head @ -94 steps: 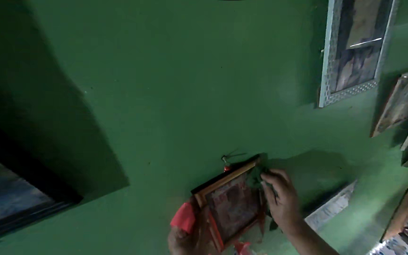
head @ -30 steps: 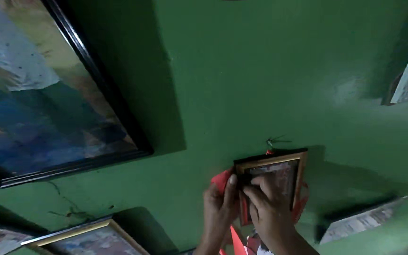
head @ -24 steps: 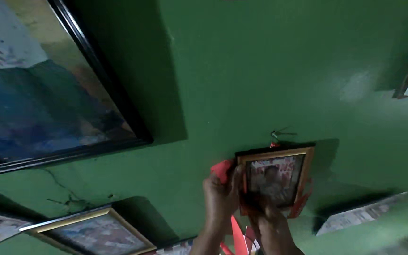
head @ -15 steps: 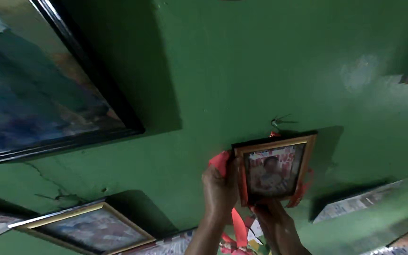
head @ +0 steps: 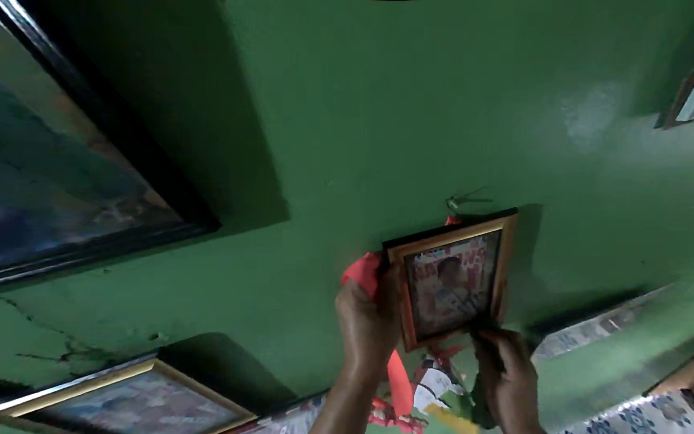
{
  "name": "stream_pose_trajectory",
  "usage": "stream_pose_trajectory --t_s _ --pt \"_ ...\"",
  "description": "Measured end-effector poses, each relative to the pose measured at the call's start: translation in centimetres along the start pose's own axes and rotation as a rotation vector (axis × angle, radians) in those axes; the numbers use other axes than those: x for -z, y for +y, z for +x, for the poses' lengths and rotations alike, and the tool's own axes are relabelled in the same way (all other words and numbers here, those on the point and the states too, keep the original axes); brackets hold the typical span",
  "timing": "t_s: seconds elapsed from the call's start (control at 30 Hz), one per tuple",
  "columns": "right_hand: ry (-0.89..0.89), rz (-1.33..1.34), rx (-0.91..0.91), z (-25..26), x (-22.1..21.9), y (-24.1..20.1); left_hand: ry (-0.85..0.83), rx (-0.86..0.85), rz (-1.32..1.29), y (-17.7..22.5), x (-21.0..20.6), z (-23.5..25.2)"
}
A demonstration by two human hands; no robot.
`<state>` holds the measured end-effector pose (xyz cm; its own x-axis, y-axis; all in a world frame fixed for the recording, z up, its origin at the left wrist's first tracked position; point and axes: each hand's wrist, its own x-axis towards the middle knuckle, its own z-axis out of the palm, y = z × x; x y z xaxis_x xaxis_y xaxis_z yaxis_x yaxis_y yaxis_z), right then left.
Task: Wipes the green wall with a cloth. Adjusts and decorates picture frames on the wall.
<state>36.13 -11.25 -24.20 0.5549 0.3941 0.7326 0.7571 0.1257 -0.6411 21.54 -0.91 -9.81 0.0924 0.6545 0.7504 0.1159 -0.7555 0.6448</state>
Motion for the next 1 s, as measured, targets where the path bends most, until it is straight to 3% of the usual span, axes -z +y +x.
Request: stream_pose_trajectory --t_s 0.1,0.27,0.33,0.63,0.83,1.0 --pt "-0.094 0.068 -0.047 -1.6 -1.9 -2.1 0.009 0.000 -0.004 0.1 -0.1 0.0" --pt "-0.254 0.035 0.130 -2.4 -3.7 -4.4 0.000 0.012 0.048 0.2 0.0 0.2" --pt "-0.228 -0.015 0.188 -1.9 -3.5 -3.4 0.000 0.006 0.067 0.1 0.1 0.2" --pt "-0.002 -0.142 0.042 2.2 1.0 2.1 -0.011 -0.038 0.091 0.1 0.1 0.1" --pt "0.048 -0.138 0.030 4.1 1.3 1.1 -0.018 -0.066 0.056 0.2 0.0 0.2" --pt "0.121 -0.085 0.127 10.2 1.8 -2.3 -0.005 -0.089 0.077 0.2 -0.1 0.0"
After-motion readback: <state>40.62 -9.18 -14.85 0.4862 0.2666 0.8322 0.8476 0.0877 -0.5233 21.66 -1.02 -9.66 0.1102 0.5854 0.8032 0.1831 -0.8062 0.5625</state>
